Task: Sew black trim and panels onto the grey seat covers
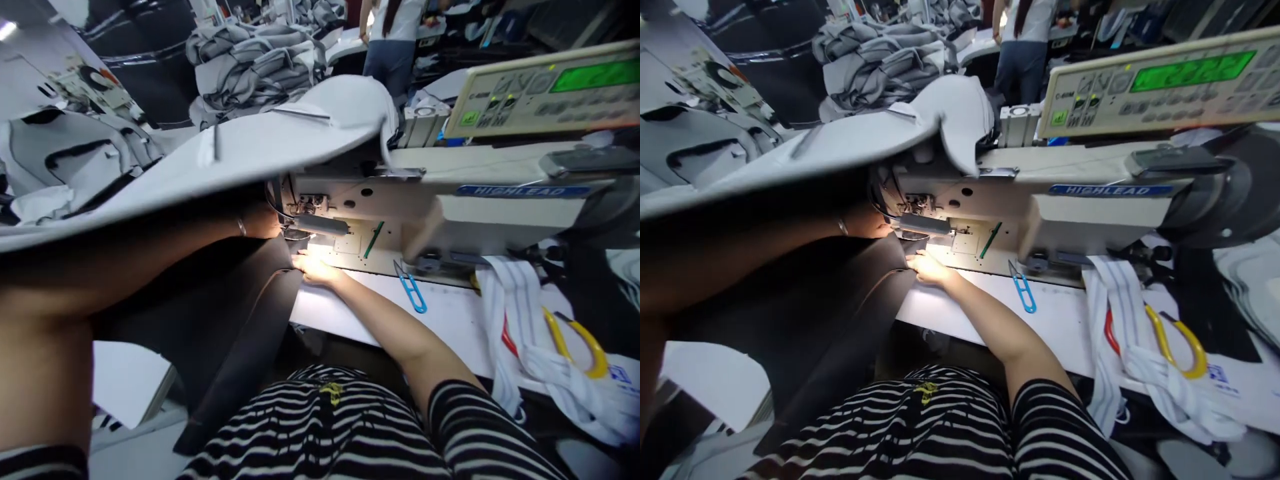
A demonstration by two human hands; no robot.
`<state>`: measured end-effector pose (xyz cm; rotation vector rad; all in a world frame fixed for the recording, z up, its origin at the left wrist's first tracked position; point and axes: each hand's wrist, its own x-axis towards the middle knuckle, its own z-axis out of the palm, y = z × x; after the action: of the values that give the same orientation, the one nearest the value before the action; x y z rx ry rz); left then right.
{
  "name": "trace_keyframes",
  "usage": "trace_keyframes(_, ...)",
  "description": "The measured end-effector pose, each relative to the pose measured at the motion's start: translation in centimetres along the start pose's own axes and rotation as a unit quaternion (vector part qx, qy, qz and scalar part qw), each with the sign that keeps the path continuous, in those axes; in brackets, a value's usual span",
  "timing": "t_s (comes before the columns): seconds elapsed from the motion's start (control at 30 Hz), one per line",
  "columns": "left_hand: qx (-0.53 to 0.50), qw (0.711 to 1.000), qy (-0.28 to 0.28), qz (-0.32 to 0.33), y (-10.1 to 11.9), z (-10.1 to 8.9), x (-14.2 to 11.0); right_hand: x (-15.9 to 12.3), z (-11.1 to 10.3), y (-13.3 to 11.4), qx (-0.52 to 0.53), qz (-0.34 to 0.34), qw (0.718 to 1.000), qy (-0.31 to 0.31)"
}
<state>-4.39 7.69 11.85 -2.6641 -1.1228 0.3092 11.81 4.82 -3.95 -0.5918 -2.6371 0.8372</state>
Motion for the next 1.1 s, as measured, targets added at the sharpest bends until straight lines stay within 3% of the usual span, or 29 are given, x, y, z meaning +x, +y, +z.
trace_keyframes(0.1, 0.026, 0.997, -0.074, 0.011, 0.0, 0.4, -0.1, 0.1, 0.1, -0.4, -0.062, -0.019, 0.998, -0.010)
trace_keyframes(0.33, 0.090, 0.969, -0.222, -0.067, -1.5, 3.2, 0.5, 0.7, 0.8, -0.8, -0.133, 0.040, 0.990, 0.028)
trace_keyframes(0.47, 0.063, 0.964, -0.258, -0.019, 0.3, 5.0, -0.7, 0.8, 1.0, -1.2, -0.118, 0.065, 0.990, 0.046)
trace_keyframes(0.53, 0.026, 0.968, -0.245, 0.044, 1.4, 6.1, -1.4, 0.7, 1.0, -1.6, -0.122, 0.064, 0.989, 0.056)
trace_keyframes(0.6, 0.005, 0.978, -0.196, 0.068, 2.0, 7.4, -1.8, 0.7, 0.8, -1.9, -0.135, 0.062, 0.987, 0.057)
trace_keyframes(0.7, 0.028, 0.997, -0.077, -0.014, 1.7, 9.4, -1.8, 0.7, 0.6, -2.0, -0.143, 0.058, 0.986, 0.058)
trace_keyframes(0.77, 0.034, 0.998, -0.044, -0.023, 1.2, 10.2, -1.5, 0.9, 0.6, -1.9, -0.140, 0.053, 0.987, 0.062)
trace_keyframes(0.87, 0.025, 0.998, -0.061, 0.014, 0.8, 10.6, -0.4, 1.2, 0.7, -1.5, -0.138, 0.054, 0.987, 0.060)
trace_keyframes(1.0, 0.040, 0.996, -0.062, -0.060, 0.3, 10.7, 1.1, 1.5, 1.0, -1.0, -0.116, 0.076, 0.989, 0.042)
trace_keyframes(1.1, 0.020, 0.996, -0.076, -0.051, -0.3, 11.2, 1.4, 1.6, 1.2, -0.8, -0.102, 0.087, 0.990, 0.039)
